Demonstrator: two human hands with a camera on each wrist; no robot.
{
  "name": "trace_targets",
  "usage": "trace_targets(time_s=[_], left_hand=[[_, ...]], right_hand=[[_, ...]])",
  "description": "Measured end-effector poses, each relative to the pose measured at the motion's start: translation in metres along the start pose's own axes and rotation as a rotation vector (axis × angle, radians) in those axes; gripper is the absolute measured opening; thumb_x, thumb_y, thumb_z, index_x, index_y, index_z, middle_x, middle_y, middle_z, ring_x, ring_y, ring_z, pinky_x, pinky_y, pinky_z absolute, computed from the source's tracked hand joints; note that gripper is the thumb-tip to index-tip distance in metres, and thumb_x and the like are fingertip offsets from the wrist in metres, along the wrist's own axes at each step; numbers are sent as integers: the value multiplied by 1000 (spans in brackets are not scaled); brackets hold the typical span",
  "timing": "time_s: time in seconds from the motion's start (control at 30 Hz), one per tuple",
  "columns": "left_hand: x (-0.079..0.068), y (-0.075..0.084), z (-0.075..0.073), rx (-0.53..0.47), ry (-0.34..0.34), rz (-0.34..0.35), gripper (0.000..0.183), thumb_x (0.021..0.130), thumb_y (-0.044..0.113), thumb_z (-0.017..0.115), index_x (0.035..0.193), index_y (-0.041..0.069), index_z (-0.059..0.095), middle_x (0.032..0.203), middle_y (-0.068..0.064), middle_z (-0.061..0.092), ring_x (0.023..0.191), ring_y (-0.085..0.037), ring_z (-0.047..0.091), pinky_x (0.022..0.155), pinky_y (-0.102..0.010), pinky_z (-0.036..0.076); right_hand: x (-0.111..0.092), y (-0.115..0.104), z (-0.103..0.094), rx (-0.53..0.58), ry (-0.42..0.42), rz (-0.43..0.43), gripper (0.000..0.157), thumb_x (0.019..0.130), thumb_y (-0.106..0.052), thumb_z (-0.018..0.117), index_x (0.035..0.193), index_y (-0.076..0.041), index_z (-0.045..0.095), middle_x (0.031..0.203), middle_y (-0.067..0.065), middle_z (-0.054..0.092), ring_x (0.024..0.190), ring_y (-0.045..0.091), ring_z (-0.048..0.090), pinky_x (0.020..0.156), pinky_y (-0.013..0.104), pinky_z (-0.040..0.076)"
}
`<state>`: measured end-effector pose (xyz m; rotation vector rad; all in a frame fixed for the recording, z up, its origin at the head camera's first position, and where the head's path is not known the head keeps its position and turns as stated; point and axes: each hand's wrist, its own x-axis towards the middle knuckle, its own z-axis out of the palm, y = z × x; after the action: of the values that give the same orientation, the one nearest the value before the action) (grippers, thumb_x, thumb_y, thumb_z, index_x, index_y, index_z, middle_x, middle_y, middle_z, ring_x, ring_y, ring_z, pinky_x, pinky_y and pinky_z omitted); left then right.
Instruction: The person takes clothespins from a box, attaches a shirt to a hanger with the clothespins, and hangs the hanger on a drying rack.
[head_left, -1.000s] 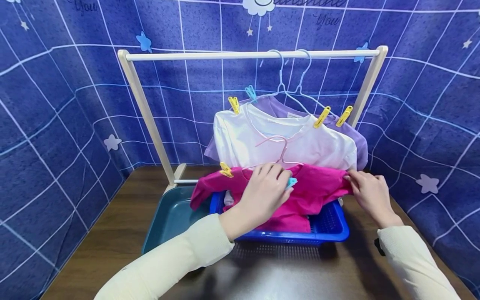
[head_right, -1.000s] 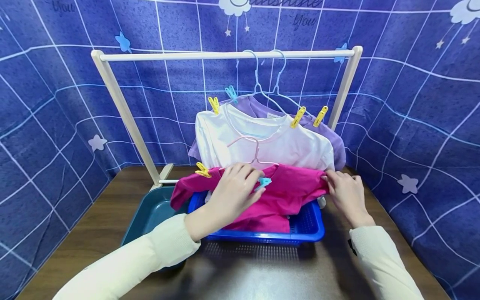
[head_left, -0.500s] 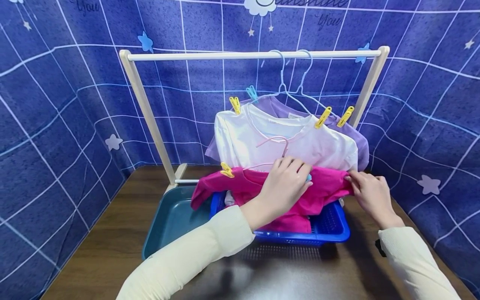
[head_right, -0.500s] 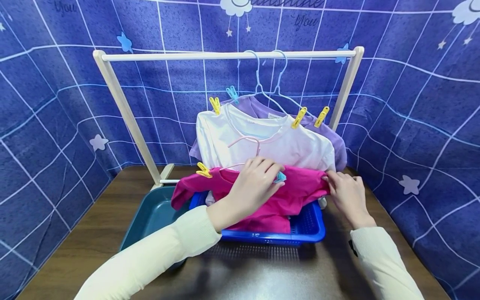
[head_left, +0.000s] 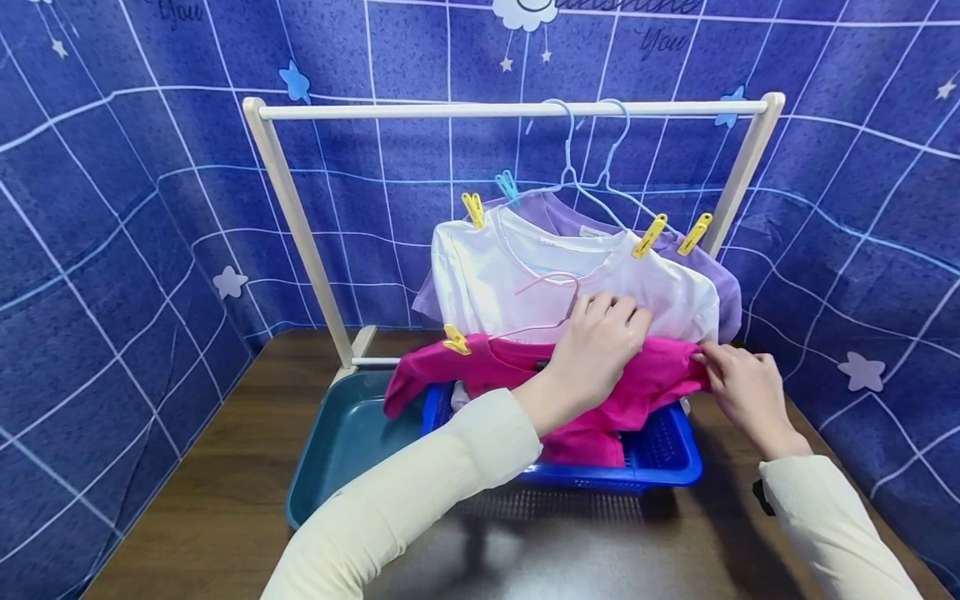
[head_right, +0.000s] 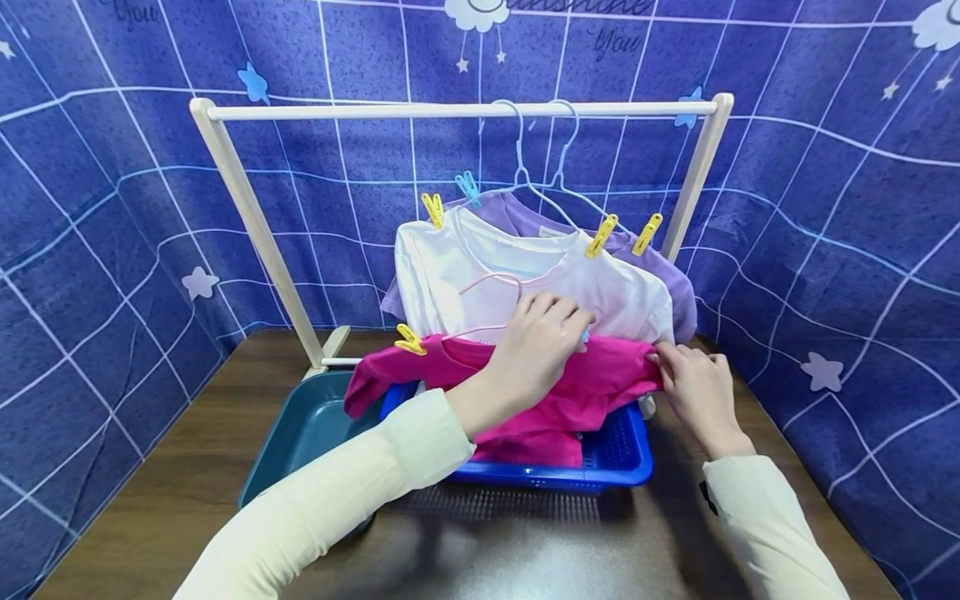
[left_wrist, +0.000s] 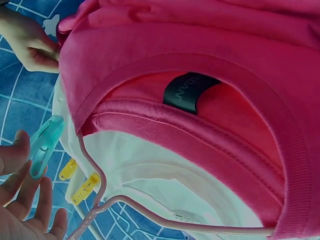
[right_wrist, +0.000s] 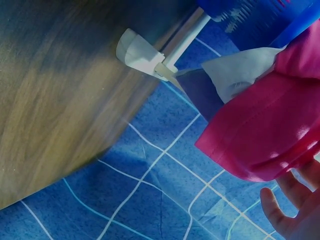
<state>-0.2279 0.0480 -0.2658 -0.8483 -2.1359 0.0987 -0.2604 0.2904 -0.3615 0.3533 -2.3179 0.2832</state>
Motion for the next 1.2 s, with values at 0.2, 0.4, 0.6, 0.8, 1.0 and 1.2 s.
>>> trace_targets(time_s=[0.2,0.4,0.6,0.8,1.0,1.2], left_hand=[[6,2,5,77,-42,15,14,79,14,57,91,21,57,90,7,57,91,-13,50,80,-29,36],[14,7,8,102,-55,48,12,82,14,52,90,22,58,91,7,57,91,-13,51,81,-28,35],[21,12,8,138,-121,87,14,88,18,48,95,21,60,94,7,58,93,-13,50,80,-29,35],[27,15,10,152,-156,89,18,89,17,47,97,23,62,93,8,59,92,-12,50,78,-29,35],[30,17,12,149,-191,89,21,90,18,47,100,25,64,95,8,60,93,-12,50,78,-30,35],[28,18,15,158,-219,101,20,91,21,46,102,27,62,99,9,61,94,-13,51,79,-31,35]], right_hand=[[0,0,0,-2,5,-3,6,84,-13,61,81,-9,57,71,16,62,70,37,59,64,49,33],[-1,0,0,-3,8,0,5,84,-13,61,81,-10,57,71,16,61,71,37,59,65,49,33],[-1,1,0,-4,15,-7,6,84,-12,61,81,-10,57,69,15,61,69,37,59,63,49,33],[-1,2,0,-4,25,-19,12,83,-11,61,75,-10,53,65,15,59,66,37,58,61,48,32],[-1,1,-1,-6,35,-29,13,82,-10,62,73,-9,52,63,16,58,63,38,57,58,48,32],[-1,0,0,-2,41,-38,9,82,-8,61,75,-8,54,65,16,59,64,38,57,59,48,32]])
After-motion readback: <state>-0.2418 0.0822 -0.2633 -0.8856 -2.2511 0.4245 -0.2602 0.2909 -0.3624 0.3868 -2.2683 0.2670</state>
